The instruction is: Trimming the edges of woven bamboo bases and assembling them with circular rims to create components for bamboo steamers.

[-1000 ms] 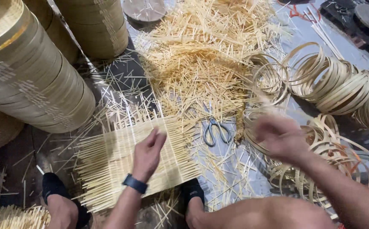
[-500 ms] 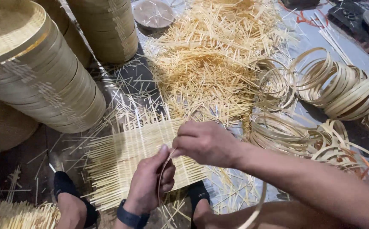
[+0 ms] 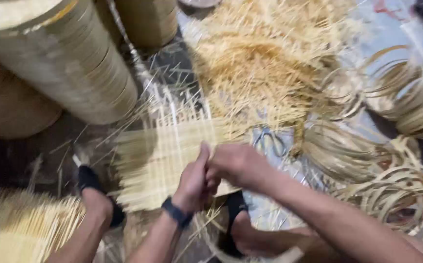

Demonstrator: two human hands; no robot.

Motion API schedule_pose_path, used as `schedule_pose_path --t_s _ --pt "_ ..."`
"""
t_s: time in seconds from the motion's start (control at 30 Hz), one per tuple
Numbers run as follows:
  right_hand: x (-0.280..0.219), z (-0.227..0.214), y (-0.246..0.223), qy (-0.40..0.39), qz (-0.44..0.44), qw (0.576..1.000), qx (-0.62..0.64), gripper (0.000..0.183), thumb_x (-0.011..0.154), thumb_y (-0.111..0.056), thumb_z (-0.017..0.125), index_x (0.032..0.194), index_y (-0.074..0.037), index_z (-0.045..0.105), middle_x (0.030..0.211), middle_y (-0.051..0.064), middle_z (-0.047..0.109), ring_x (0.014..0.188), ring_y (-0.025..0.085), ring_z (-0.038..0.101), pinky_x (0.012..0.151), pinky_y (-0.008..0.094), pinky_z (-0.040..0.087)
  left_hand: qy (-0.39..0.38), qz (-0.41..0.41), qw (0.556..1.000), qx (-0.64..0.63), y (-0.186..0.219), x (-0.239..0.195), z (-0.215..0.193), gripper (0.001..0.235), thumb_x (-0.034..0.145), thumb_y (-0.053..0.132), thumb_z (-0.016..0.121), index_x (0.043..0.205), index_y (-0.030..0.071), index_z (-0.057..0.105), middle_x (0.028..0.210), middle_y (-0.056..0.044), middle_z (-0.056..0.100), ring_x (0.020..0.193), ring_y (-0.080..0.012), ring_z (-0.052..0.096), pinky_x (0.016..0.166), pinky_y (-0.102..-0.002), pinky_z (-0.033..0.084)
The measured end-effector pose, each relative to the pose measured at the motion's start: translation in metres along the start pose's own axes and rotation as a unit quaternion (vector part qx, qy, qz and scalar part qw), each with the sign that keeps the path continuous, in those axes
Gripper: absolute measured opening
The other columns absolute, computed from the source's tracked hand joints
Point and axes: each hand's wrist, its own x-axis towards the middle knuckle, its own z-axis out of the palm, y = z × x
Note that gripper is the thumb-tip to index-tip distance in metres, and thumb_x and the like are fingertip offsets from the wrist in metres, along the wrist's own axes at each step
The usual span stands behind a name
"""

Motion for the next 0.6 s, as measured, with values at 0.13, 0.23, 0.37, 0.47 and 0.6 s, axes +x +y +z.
schedule_pose_path --t_s 0.13,0.23,0.37,0.47,0.6 --pt "-0.012 -0.033 0.041 0.084 0.287 0.934 0.196 0.041 0.087 -0.034 0.069 0.112 -0.003 0.068 0.096 0.015 0.072 0.085 0.03 0.07 0.073 0.04 0.058 -0.096 0.156 0.964 -0.195 -0.014 0.045 -0.07 0.045 0.104 0.051 0.058 0.097 0.009 0.071 0.06 0.007 0.041 0.049 -0.0063 0.034 0.044 -0.024 0.024" --pt "-0.025 -0.026 0.065 0.16 0.516 0.653 0.53 0.056 0.097 -0.046 0.05 0.121 0.003 0.064 0.089 0.014 0.07 0.079 0.023 0.07 0.072 0.038 0.061 -0.086 0.215 0.902 -0.364 -0.005 0.037 -0.083 0.037 0.103 0.043 0.061 0.095 0.007 0.062 0.064 0.002 0.048 0.057 -0.0105 0.044 0.052 -0.027 0.034" --pt "-0.063 0.018 0.084 0.187 0.47 0.578 0.641 0.047 0.103 -0.04 0.053 0.118 0.003 0.065 0.075 0.003 0.059 0.065 0.015 0.058 0.062 0.034 0.054 -0.022 0.169 0.928 -0.333 0.022 0.024 -0.088 0.03 0.095 0.034 0.058 0.091 0.004 0.062 0.067 -0.003 0.056 0.059 -0.0135 0.05 0.052 -0.027 0.039" --pt "-0.072 0.034 0.087 0.153 0.426 0.568 0.687 0.04 0.106 -0.038 0.059 0.104 0.0 0.07 0.064 -0.003 0.049 0.052 0.009 0.043 0.048 0.025 0.038 -0.017 0.12 0.973 -0.197 0.023 0.036 -0.11 0.028 0.095 0.029 0.06 0.092 0.002 0.068 0.065 0.0 0.055 0.054 -0.0092 0.046 0.045 -0.023 0.034" --pt "-0.065 0.051 0.105 0.101 0.417 0.572 0.699 0.043 0.106 -0.037 0.061 0.076 -0.008 0.061 0.053 -0.004 0.041 0.044 0.008 0.035 0.039 0.024 0.028 -0.027 0.095 0.982 -0.161 0.029 0.056 -0.132 0.031 0.098 0.029 0.069 0.076 0.01 0.06 0.053 0.007 0.043 0.043 -0.0059 0.035 0.036 -0.022 0.025"
